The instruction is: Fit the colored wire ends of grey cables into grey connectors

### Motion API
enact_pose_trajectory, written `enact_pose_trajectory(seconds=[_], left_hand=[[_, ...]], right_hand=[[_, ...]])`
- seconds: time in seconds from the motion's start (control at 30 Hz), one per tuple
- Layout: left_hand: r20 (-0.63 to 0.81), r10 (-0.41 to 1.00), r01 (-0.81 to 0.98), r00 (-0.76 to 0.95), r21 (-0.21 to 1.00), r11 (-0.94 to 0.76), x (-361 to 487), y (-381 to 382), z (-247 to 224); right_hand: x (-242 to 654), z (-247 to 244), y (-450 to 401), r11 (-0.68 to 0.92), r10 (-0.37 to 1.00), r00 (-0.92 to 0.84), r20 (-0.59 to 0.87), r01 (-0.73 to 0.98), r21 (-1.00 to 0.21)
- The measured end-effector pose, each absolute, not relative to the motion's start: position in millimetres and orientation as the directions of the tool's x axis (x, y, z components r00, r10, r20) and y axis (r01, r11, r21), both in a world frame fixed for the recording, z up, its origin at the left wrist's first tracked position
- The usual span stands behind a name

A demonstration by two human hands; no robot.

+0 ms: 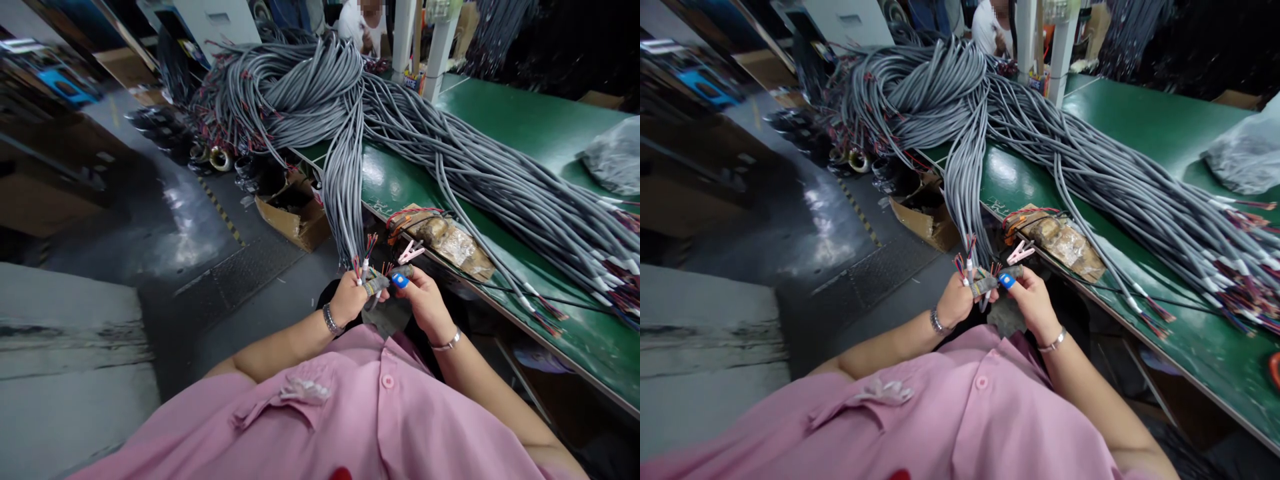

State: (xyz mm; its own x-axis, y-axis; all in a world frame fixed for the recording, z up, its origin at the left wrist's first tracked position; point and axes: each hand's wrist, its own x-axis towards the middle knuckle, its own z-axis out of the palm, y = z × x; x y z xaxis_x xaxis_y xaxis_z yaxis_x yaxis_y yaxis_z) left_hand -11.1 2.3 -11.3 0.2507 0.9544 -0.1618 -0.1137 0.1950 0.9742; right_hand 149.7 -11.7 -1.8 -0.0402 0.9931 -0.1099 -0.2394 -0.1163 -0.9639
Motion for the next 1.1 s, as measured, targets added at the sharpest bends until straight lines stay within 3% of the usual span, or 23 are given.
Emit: enact_pose_trajectory(seconds=[0.13, 0.27, 0.53, 0.77, 0.97, 1.1], left_hand=[[-0.114, 0.946, -0.015, 0.302, 0.992, 0.125, -11, 0, -8], [-0.124, 0.942, 0.014, 0.31, 0.992, 0.126, -9, -2, -1], [-0.174, 0.968, -0.1, 0.183, 0.976, 0.194, -8, 1, -8], [-0.176, 0.966, -0.093, 0.191, 0.976, 0.197, -10, 0, -12], [-0.193, 0.964, -0.139, 0.183, 0.966, 0.22, -10, 1, -5], [-0.191, 0.96, -0.173, 0.203, 0.958, 0.228, -8, 2, 1]], right_hand=[[147, 9, -9, -0.137, 0.984, -0.144, -0.103, -0.252, -0.958], [145, 13, -10, -0.124, 0.987, -0.127, -0.096, -0.232, -0.965], [146, 5, -16, -0.122, 0.993, -0.022, -0.12, -0.186, -0.975], [148, -11, -14, -0.203, 0.978, -0.018, -0.208, -0.31, -0.929], [158, -21, -6, -0.248, 0.956, 0.008, -0.294, -0.517, -0.819], [167, -26, 4, -0.252, 0.948, 0.027, -0.316, -0.541, -0.803]])
